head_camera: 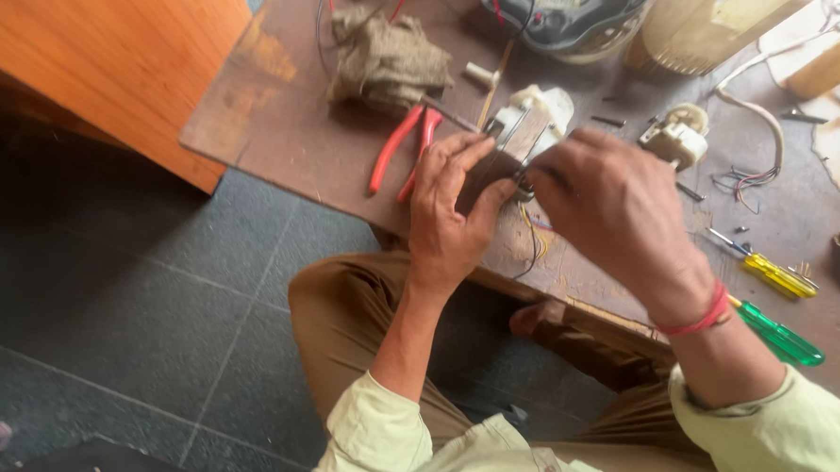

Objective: The person disassembles and reassembles a small electric motor mechanism on a workbench, using a screwdriver to adjust screws and manipulating the internal housing components and wiring connections by hand.

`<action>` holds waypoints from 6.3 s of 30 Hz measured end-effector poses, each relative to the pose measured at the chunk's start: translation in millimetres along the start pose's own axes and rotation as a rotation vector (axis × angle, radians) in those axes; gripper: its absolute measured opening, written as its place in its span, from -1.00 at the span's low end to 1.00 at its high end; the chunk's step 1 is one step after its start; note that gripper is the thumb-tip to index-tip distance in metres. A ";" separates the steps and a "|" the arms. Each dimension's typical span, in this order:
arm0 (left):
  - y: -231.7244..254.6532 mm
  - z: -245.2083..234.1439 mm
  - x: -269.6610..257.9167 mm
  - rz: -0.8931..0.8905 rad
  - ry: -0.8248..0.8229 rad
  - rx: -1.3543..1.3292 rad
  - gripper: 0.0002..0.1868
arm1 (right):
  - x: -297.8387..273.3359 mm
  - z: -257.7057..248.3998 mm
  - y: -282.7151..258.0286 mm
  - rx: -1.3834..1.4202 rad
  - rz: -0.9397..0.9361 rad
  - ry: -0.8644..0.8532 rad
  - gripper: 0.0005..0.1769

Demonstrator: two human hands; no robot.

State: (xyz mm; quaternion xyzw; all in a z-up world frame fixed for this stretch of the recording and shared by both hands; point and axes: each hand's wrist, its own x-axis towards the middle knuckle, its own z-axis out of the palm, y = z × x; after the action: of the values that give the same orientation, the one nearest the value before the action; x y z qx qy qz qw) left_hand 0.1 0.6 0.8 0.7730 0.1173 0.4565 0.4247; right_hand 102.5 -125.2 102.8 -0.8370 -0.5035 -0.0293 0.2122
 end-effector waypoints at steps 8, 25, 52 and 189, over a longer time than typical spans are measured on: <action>-2.7 -2.2 3.3 0.025 -0.006 -0.060 -0.56 | 2.0 -3.1 1.6 -0.052 -0.029 -0.006 -0.83; -4.5 2.1 1.7 0.048 0.086 -0.071 -0.71 | -0.1 -5.4 0.4 -0.122 -0.119 -0.018 -0.86; -1.8 11.9 -6.0 0.091 0.029 0.142 -0.76 | -2.7 -3.7 16.6 -0.101 -0.078 -0.100 -0.82; 18.7 13.9 85.3 0.178 -0.733 0.250 -0.49 | -269.7 32.1 58.8 2.154 1.047 0.250 -0.40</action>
State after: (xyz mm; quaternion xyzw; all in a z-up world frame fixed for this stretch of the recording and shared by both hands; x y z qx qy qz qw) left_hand 54.8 30.0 63.6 0.9376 -0.0547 0.1675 0.2997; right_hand 15.0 -360.5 -16.3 -0.3246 0.1552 0.4150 0.8356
